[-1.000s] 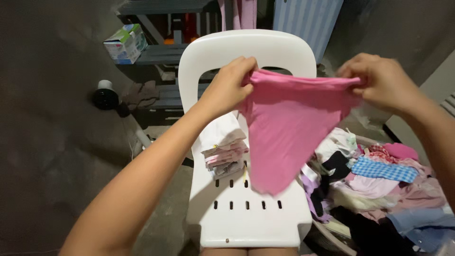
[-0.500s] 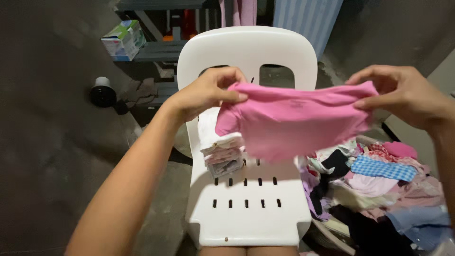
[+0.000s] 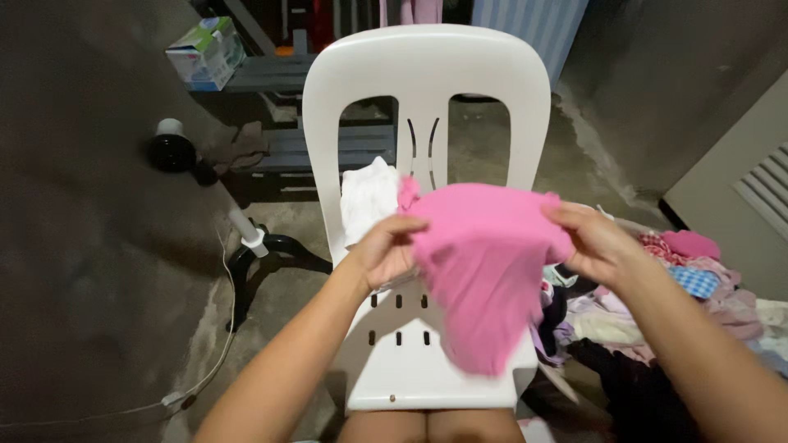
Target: The person folds several small garments one by one on a white plastic chair. They pick up a pink top, fold it, and place it on a growing stack. They then fold a purple garment and a white garment with pink trim, stacking each on the chair.
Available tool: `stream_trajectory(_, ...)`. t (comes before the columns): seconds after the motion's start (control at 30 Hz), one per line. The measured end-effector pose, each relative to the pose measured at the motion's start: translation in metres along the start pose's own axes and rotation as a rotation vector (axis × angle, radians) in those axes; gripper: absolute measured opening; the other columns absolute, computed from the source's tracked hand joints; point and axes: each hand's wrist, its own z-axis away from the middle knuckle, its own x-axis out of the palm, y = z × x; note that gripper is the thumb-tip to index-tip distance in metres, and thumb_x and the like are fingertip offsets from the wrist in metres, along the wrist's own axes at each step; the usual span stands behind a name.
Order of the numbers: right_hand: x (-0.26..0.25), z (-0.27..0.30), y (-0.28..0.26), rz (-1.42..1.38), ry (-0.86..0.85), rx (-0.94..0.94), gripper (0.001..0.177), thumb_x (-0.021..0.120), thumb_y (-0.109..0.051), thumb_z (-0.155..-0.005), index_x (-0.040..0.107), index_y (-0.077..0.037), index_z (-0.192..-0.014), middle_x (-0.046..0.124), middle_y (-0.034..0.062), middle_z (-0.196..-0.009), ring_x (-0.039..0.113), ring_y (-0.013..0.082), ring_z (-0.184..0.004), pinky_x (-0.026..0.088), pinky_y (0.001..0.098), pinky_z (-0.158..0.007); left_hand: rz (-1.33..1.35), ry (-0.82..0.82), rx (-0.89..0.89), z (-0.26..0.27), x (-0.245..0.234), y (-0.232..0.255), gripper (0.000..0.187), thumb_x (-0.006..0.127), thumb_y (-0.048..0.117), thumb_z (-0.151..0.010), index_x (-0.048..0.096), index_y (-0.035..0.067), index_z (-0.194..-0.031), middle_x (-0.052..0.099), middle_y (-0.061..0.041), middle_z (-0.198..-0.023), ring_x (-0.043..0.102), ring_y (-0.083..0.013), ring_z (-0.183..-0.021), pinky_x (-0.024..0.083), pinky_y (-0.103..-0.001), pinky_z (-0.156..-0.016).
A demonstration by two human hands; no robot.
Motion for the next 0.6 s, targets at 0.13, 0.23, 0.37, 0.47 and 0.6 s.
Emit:
stream_trajectory(0.13, 0.004, -0.009, -0.010, 0.181, 0.150, -0.133, 0.034, 0.060, -0.013, -0.101, 0.063, 0.011, -0.124, 0.072, 0.0155, -0.107, 0.073, 0.0159, -0.084, 0.065, 0.0247, -0.063, -0.651, 0.397, -0.119, -0.018, 0.009, -0.008, 0.031, 0.064, 0.000, -0.097, 0.055, -0.005, -0.127, 0.065, -0.010, -0.096, 0.059, -0.0128, -0.073, 0.050, -0.027, -0.057)
stream_trajectory(0.23, 0.006, -0.013, -0.014, 0.537, 0.431, -0.088, 0.030, 0.062, -0.014, -0.102, 0.049, 0.003, -0.123, 0.063, 0.0183, -0.096, 0.065, 0.0270, -0.068, 0.053, 0.0414, -0.048, -0.769, 0.501, -0.135, -0.031, 0.023, 0.002, 0.033, 0.055, 0.009, -0.098, 0.056, -0.016, -0.119, 0.061, -0.012, -0.082, 0.055, -0.0169, -0.058, 0.048, -0.030, -0.047)
stream_trajectory(0.37, 0.007, -0.015, -0.024, 0.417, 0.345, -0.152, 0.019, 0.065, -0.018, -0.104, 0.058, -0.003, -0.114, 0.067, 0.0175, -0.097, 0.064, 0.0206, -0.069, 0.051, 0.0375, -0.054, -0.784, 0.660, 0.045, -0.029, 0.042, 0.015, 0.026, 0.057, 0.009, -0.099, 0.051, 0.010, -0.125, 0.066, -0.012, -0.088, 0.060, -0.0148, -0.068, 0.051, -0.029, -0.059)
stream_trajectory(0.47, 0.005, -0.013, -0.038, 0.348, 0.272, -0.079, 0.024, 0.065, -0.020, -0.101, 0.070, 0.004, -0.104, 0.069, 0.0185, -0.100, 0.065, 0.0212, -0.078, 0.057, 0.0332, -0.074, -0.854, 0.570, 0.146, -0.031, 0.048, 0.022, 0.024, 0.055, 0.006, -0.098, 0.067, 0.003, -0.119, 0.071, -0.012, -0.090, 0.065, -0.0159, -0.071, 0.053, -0.033, -0.061)
stream_trajectory(0.6, 0.009, -0.009, -0.055, 0.420, 0.267, -0.048, 0.028, 0.062, -0.016, -0.096, 0.070, 0.006, -0.112, 0.071, 0.0217, -0.107, 0.069, 0.0263, -0.095, 0.059, 0.0370, -0.091, -0.976, 0.603, 0.211, -0.044, 0.037, 0.034, 0.031, 0.056, 0.000, -0.093, 0.067, 0.002, -0.122, 0.073, -0.011, -0.093, 0.068, -0.0178, -0.072, 0.057, -0.034, -0.064)
